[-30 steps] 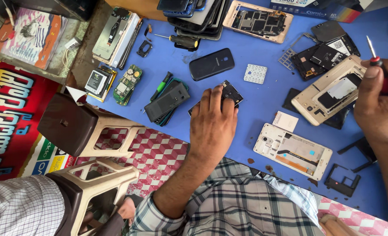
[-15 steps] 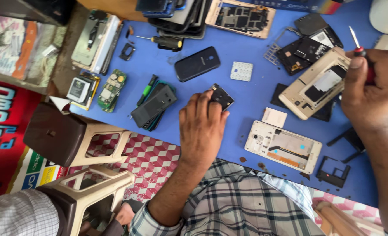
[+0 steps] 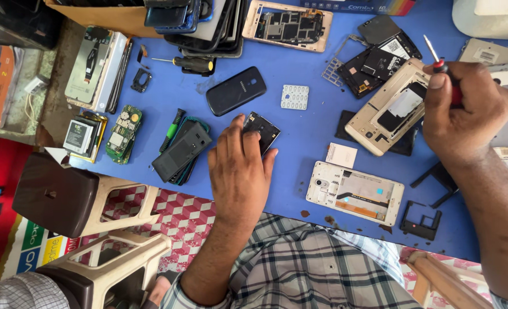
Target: The person disassembles and reassembles multiple mobile phones on a cluttered workbench. They use a screwdriver to remove screws and separate phone casings, then place components and tools on the table. The person handles several phone models, including a green phone and a black phone, and organizes parts during the process.
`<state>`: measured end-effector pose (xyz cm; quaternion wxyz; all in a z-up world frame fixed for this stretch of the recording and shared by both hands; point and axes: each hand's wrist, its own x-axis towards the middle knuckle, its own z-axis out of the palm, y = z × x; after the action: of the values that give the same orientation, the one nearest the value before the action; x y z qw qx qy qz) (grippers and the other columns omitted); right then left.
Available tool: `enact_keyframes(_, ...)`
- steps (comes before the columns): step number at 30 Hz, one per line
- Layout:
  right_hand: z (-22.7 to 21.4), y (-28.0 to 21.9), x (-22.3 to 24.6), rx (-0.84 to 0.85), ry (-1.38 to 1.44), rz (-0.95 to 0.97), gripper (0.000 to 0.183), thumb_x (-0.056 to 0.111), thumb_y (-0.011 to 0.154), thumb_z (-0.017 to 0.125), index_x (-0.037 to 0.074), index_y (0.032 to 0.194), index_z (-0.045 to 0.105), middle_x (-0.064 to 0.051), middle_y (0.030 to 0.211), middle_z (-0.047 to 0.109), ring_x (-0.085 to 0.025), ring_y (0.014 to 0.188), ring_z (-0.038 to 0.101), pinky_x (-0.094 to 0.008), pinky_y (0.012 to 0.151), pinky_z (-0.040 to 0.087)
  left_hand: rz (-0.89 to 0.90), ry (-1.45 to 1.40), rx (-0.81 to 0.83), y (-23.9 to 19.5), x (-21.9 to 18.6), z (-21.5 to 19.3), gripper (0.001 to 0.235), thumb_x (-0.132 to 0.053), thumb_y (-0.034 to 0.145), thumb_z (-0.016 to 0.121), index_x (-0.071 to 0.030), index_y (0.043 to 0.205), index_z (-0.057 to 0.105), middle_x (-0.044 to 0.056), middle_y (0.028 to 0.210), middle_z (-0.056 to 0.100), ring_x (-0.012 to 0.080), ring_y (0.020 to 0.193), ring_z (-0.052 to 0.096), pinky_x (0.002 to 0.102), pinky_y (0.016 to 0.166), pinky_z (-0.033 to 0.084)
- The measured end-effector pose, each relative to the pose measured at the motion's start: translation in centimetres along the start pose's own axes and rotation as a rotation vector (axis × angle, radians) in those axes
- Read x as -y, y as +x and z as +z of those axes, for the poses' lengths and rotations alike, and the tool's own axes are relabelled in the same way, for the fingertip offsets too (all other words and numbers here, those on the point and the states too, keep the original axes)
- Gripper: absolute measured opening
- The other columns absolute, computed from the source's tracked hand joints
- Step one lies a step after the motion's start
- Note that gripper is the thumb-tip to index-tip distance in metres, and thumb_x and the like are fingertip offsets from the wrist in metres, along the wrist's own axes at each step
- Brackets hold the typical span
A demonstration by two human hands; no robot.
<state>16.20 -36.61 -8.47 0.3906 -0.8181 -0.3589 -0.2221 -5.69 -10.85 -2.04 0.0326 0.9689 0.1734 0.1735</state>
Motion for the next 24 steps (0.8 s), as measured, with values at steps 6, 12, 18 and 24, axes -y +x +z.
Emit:
enact_keyframes(6, 0.7, 0.6, 0.1, -0.036, 0.041, 0.010, 0.025, 0.017, 0.120, 0.065, -0.005, 0.109, 0.069, -0.008, 0.074, 0.066, -0.013, 0.063, 0.064, -0.026, 0.058, 0.051, 0.039, -0.016, -0.008, 1.8, -0.7, -0.8, 0.052, -0.036, 0.083, 0.081, 0.000, 0.116, 0.064, 0.018, 0.138, 0.056, 0.0340, 0.125, 0.055, 0.051, 0.097, 0.045)
enact_keyframes(12, 0.2, 1.4, 1.6, -0.048, 0.034, -0.006, 0.021, 0.010, 0.118, 0.065, -0.007, 0.107, 0.067, -0.013, 0.078, 0.067, -0.016, 0.065, 0.066, -0.029, 0.062, 0.053, 0.175, -0.017, 0.002, 5.1, -2.6, 1.8, 0.040, -0.022, 0.094, 0.071, -0.003, 0.128, 0.065, 0.017, 0.143, 0.056, 0.0330, 0.133, 0.054, 0.050, 0.104, 0.045)
enact_keyframes(18, -0.4, 2.1, 2.0, -0.088, 0.030, 0.035, 0.020, 0.010, 0.118, 0.067, -0.005, 0.106, 0.067, -0.014, 0.078, 0.067, -0.019, 0.065, 0.067, -0.031, 0.062, 0.053, 0.241, 0.079, 0.101, 6.5, -3.5, 2.9, 0.026, -0.016, 0.090, 0.066, -0.008, 0.114, 0.069, 0.012, 0.125, 0.062, 0.0281, 0.114, 0.062, 0.046, 0.091, 0.052)
enact_keyframes(24, 0.2, 1.0, 1.2, -0.061, 0.046, 0.049, 0.017, 0.012, 0.116, 0.065, -0.003, 0.109, 0.067, -0.013, 0.080, 0.067, -0.019, 0.068, 0.068, -0.031, 0.064, 0.053, 0.226, 0.036, 0.153, 6.6, -3.2, 2.4, 0.026, -0.023, 0.085, 0.076, -0.004, 0.099, 0.064, 0.011, 0.101, 0.061, 0.0265, 0.094, 0.063, 0.042, 0.078, 0.055)
